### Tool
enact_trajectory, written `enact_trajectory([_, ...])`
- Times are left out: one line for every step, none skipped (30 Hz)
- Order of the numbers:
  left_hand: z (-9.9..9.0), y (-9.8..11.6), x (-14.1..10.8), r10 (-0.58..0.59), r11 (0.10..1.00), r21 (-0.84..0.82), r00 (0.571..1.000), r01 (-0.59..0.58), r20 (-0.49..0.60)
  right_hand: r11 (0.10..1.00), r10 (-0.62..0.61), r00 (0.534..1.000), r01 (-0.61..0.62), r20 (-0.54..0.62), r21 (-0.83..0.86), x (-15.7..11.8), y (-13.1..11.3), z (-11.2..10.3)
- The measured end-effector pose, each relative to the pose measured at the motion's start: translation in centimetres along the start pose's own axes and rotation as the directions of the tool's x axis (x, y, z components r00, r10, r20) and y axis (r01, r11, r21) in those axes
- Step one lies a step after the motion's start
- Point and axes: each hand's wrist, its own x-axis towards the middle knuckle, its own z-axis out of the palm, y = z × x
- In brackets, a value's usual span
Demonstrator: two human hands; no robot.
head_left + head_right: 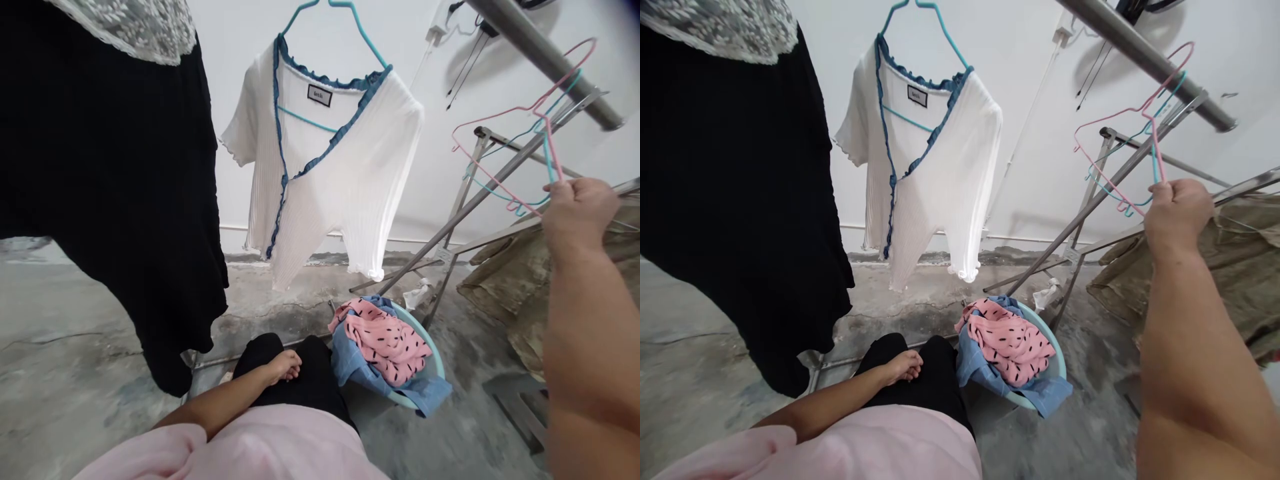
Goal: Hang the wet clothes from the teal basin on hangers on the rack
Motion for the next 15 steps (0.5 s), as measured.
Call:
enact_trajectory([0.0,0.0,0.0,0.001,1.0,-0.001,1.0,-0.001,0.001,1.0,-0.024,1.0,0.024,-0.019,-0.018,-0.1,0.1,0.0])
enact_trajectory([0.0,0.1,-0.1,0.002,1.0,-0.002,1.0,-0.002,0.002,0.999,-0.049,0.998,0.049,-0.033,-0.02,-0.3,0.1,-0.1])
enact_trajectory([0.0,0.1,-0.1,0.003,1.0,-0.003,1.0,-0.003,0.003,0.997,-0.073,0.996,0.073,-0.045,-0.015,-0.7,0.0,-0.2])
enact_trajectory([0.0,0.2,-0.2,0.004,1.0,-0.005,1.0,-0.004,0.004,0.996,-0.087,0.994,0.087,-0.066,-0.011,-1.2,-0.1,-0.3])
enact_trajectory([0.0,0.2,-0.2,0.005,1.0,-0.007,1.0,-0.005,0.005,0.995,-0.101,0.991,0.102,-0.091,0.002,-1.8,-0.2,-0.4])
enact_trajectory([0.0,0.2,-0.3,0.006,1.0,-0.009,1.0,-0.006,0.007,0.993,-0.112,0.987,0.116,-0.116,0.024,-2.5,-0.2,-0.4])
enact_trajectory([-0.1,0.3,-0.4,0.008,1.0,-0.011,1.0,-0.008,0.01,0.992,-0.115,0.981,0.123,-0.159,0.043,-3.2,-0.2,-0.4])
enact_trajectory([-0.1,0.2,-0.5,0.011,1.0,-0.012,1.0,-0.011,0.012,0.99,-0.12,0.975,0.133,-0.188,0.055,-3.9,-0.2,-0.4])
enact_trajectory([-0.1,0.2,-0.5,0.015,1.0,-0.012,1.0,-0.014,0.016,0.987,-0.13,0.97,0.145,-0.204,0.065,-4.5,0.0,-0.4])
enact_trajectory([-0.1,0.2,-0.6,0.017,1.0,-0.011,1.0,-0.017,0.02,0.984,-0.141,0.967,0.16,-0.21,0.076,-5.1,0.2,-0.3])
enact_trajectory([-0.2,0.2,-0.7,0.019,1.0,-0.009,1.0,-0.019,0.023,0.982,-0.146,0.965,0.169,-0.217,0.087,-5.4,0.5,-0.3])
enact_trajectory([-0.2,0.2,-0.7,0.02,1.0,-0.007,0.999,-0.02,0.026,0.981,-0.146,0.964,0.171,-0.221,0.096,-5.7,0.9,-0.2])
enact_trajectory([-0.2,0.2,-0.8,0.019,1.0,-0.004,0.999,-0.019,0.029,0.98,-0.148,0.963,0.174,-0.225,0.1,-5.7,1.3,-0.2])
enact_trajectory([-0.2,0.2,-0.7,0.018,1.0,-0.001,0.999,-0.018,0.031,0.977,-0.171,0.962,0.193,-0.211,0.086,-5.6,1.7,-0.2])
enact_trajectory([-0.2,0.2,-0.7,0.017,1.0,0.001,0.999,-0.017,0.032,0.971,-0.219,0.96,0.233,-0.176,0.061,-5.5,2.1,-0.2])
